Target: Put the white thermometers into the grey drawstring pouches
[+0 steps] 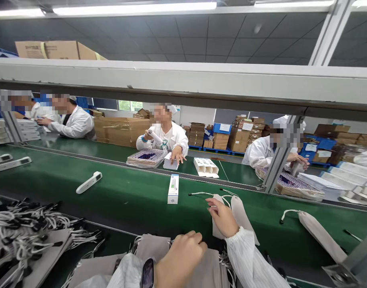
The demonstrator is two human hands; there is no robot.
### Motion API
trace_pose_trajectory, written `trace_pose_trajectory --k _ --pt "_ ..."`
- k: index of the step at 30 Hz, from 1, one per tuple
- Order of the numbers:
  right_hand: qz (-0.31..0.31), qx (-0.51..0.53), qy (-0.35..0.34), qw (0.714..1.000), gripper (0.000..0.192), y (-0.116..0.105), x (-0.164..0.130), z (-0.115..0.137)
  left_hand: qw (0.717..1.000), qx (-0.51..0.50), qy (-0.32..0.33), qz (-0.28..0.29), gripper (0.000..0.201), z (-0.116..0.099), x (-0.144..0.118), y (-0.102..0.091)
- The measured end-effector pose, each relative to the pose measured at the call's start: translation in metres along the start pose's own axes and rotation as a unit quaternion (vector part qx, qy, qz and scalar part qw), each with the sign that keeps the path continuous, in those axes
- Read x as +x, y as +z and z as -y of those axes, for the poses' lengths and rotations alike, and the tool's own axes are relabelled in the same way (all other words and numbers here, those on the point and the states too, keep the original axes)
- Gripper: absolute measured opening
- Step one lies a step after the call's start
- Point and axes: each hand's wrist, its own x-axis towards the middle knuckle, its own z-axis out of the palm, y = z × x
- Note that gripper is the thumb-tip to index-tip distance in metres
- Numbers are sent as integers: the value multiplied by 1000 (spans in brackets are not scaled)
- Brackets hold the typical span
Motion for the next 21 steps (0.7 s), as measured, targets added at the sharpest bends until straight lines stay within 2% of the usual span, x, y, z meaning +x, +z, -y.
trace_pose_trajectory --k 3,6,9,12,16,21 --pt "36 204 -4 978 28 -5 -8 38 1000 -25 3 -8 13 9 0 -1" --pt "81 371 -4 925 37 -13 -17 66 997 -71 -8 -16 16 18 2 0" --pt "118 471 -11 874 51 -23 -28 84 995 -103 -15 -1 13 24 6 4" --pt "150 498 -6 854 63 -33 -39 97 992 -123 -15 9 12 25 7 5" --pt "222 486 18 845 77 -36 -50 104 989 -142 -23 24 11 24 6 3" --pt "253 443 -2 860 84 -24 -51 82 983 -177 -35 33 6 27 6 3"
